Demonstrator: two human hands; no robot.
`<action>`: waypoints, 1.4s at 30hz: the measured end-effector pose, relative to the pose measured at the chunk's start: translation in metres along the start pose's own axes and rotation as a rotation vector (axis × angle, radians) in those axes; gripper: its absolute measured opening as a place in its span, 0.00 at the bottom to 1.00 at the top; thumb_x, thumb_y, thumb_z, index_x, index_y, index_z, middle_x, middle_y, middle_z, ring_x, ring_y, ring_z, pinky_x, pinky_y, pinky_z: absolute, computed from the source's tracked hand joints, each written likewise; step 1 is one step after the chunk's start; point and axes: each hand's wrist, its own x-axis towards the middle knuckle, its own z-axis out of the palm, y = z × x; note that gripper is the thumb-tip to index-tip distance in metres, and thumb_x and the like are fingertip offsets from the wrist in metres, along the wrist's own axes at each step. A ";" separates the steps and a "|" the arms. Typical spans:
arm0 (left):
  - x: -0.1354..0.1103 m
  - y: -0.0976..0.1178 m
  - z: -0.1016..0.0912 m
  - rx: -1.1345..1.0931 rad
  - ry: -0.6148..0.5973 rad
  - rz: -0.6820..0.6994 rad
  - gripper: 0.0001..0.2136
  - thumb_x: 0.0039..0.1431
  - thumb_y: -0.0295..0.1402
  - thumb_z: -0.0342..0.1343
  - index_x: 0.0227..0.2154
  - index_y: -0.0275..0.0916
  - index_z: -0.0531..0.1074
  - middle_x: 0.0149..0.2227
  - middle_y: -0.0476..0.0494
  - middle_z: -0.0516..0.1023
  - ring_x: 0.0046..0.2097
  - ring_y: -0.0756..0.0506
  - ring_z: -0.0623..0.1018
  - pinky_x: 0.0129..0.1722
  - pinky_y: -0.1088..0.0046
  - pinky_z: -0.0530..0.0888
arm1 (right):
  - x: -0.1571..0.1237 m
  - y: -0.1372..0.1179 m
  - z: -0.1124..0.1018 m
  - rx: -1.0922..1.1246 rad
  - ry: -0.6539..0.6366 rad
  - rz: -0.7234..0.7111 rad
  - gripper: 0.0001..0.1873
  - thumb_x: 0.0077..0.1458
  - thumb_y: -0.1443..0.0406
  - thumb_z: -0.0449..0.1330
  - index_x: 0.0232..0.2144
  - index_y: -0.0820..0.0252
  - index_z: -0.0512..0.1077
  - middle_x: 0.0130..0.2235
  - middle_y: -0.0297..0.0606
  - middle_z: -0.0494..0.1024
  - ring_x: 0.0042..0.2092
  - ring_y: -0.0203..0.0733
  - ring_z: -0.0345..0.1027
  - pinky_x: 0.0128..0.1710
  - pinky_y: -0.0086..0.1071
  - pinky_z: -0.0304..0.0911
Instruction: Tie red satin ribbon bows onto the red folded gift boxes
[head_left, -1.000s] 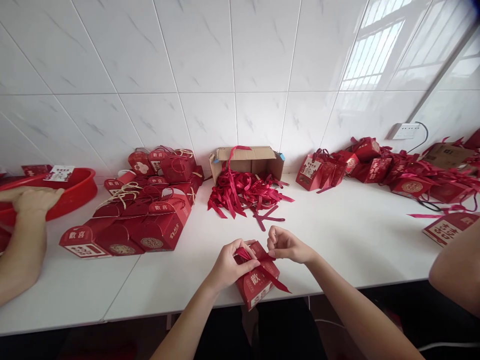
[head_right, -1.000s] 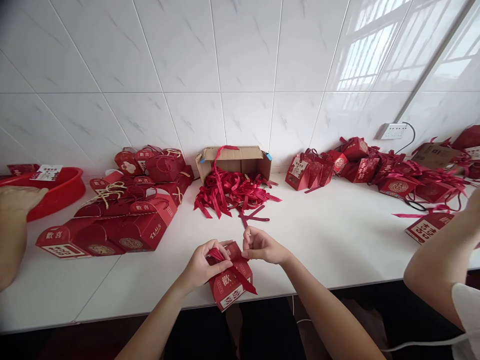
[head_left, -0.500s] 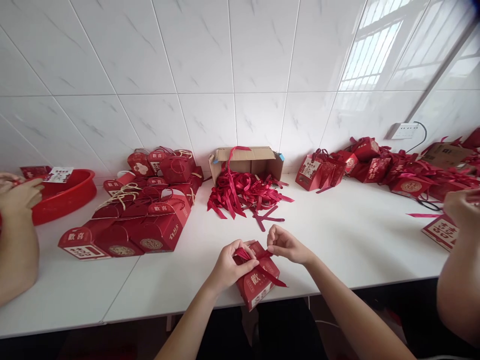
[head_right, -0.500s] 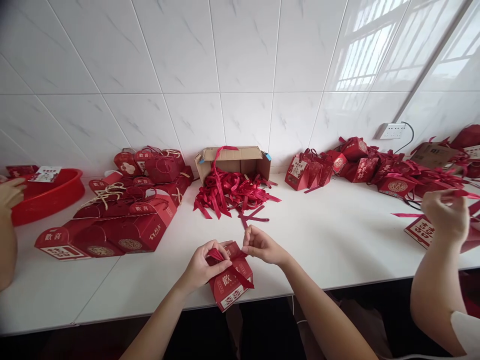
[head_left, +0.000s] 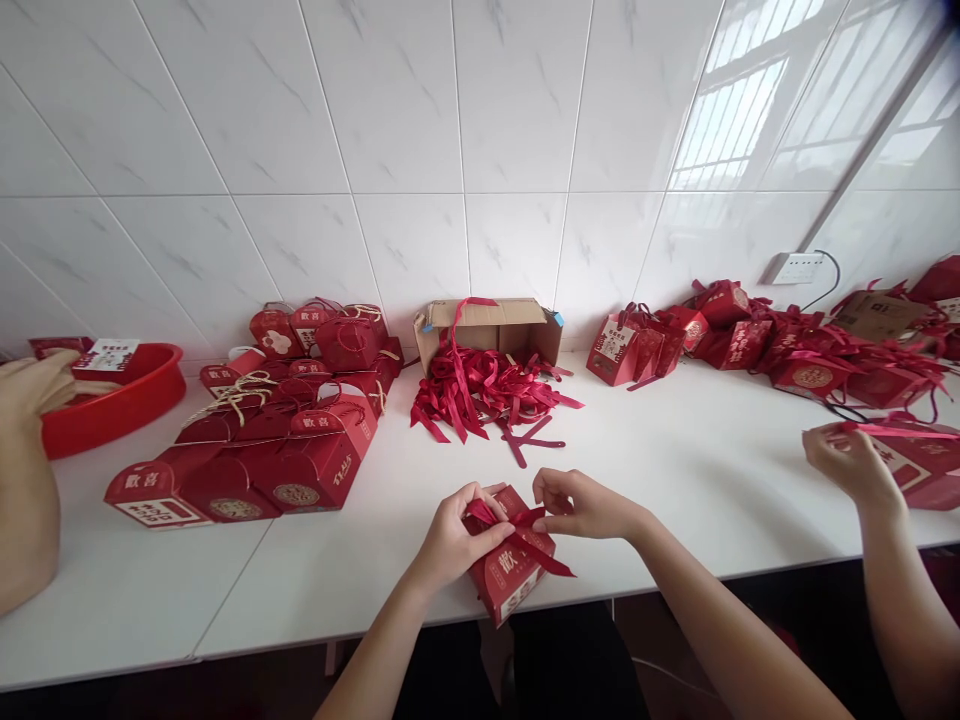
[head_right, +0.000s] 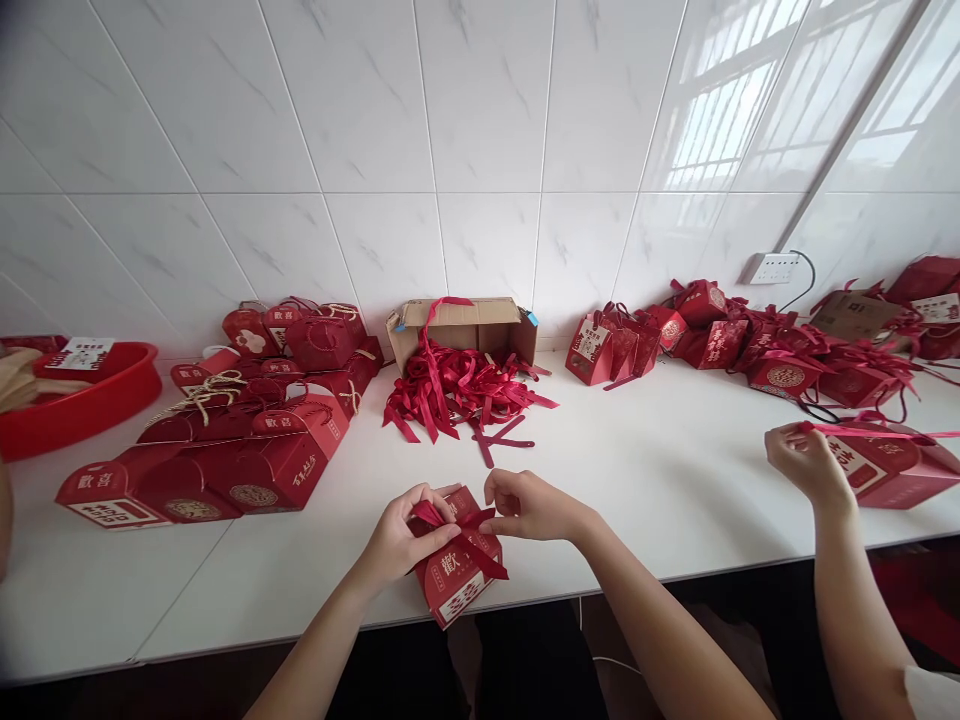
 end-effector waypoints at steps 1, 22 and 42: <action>0.000 0.000 0.000 -0.002 -0.003 0.000 0.07 0.51 0.34 0.61 0.29 0.41 0.68 0.38 0.43 0.78 0.58 0.40 0.70 0.55 0.64 0.66 | 0.000 0.000 -0.001 0.004 -0.013 0.018 0.14 0.51 0.58 0.63 0.31 0.59 0.63 0.22 0.26 0.63 0.24 0.31 0.54 0.25 0.26 0.52; -0.001 -0.004 0.000 -0.031 -0.001 0.001 0.08 0.50 0.34 0.63 0.28 0.41 0.68 0.38 0.43 0.78 0.57 0.40 0.70 0.54 0.65 0.67 | 0.012 -0.007 -0.005 0.188 0.024 -0.123 0.16 0.52 0.55 0.62 0.30 0.64 0.76 0.26 0.36 0.71 0.27 0.33 0.59 0.27 0.29 0.55; 0.001 -0.005 -0.001 -0.033 -0.008 -0.011 0.07 0.50 0.35 0.62 0.28 0.41 0.69 0.39 0.43 0.79 0.58 0.39 0.70 0.54 0.63 0.67 | 0.021 -0.011 -0.017 0.055 -0.262 -0.021 0.17 0.56 0.55 0.58 0.25 0.64 0.71 0.20 0.29 0.64 0.23 0.29 0.52 0.23 0.25 0.50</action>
